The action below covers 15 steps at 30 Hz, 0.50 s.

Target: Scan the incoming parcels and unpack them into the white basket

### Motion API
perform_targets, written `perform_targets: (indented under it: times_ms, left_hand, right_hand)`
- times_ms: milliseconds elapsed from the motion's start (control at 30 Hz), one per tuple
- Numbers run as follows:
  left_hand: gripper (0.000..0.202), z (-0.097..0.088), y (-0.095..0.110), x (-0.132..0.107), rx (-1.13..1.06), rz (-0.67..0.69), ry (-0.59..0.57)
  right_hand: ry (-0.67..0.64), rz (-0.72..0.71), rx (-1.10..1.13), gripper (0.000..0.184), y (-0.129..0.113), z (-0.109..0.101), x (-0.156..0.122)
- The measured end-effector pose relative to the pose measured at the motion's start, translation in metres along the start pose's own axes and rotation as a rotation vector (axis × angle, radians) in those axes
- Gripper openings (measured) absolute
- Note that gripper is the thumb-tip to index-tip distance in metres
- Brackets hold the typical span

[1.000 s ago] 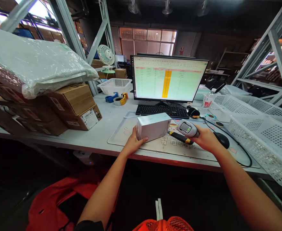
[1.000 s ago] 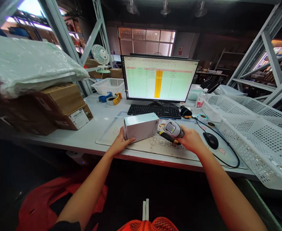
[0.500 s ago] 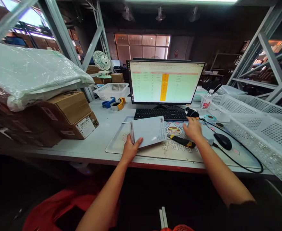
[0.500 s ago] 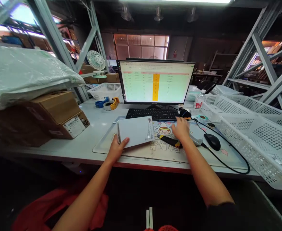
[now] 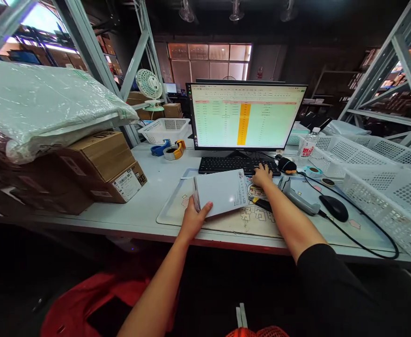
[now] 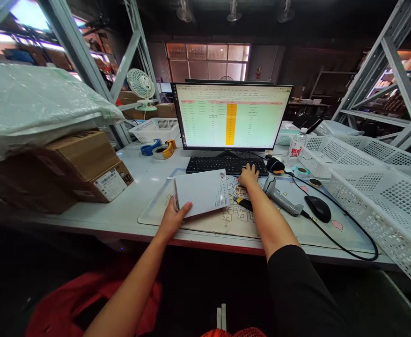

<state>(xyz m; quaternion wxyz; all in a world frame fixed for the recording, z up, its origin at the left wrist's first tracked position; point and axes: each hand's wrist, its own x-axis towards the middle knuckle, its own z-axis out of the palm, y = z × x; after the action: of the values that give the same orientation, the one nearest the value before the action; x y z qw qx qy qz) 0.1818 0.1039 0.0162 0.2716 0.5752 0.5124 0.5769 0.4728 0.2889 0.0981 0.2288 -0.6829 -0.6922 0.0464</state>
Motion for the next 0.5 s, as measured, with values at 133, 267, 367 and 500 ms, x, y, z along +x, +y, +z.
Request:
perform_targets:
  times_ms: [133, 267, 367, 500]
  left_hand:
    - [0.071, -0.002, 0.002, -0.002, -0.008, 0.028, -0.011]
    - [0.084, -0.004, 0.008, -0.002, -0.043, 0.089, -0.073]
    - [0.085, -0.006, 0.012, -0.003, -0.050, 0.137, -0.093]
    - [0.078, -0.008, 0.013, -0.005, 0.049, 0.100, -0.166]
  right_hand:
    - [0.005, -0.145, 0.153, 0.054, -0.022, -0.025, -0.015]
    - [-0.320, -0.557, 0.427, 0.069, -0.035, -0.062, -0.059]
    - [-0.369, -0.615, 0.278, 0.078, -0.028, -0.088, -0.115]
    - [-0.178, -0.553, 0.046, 0.079, -0.020, -0.100, -0.194]
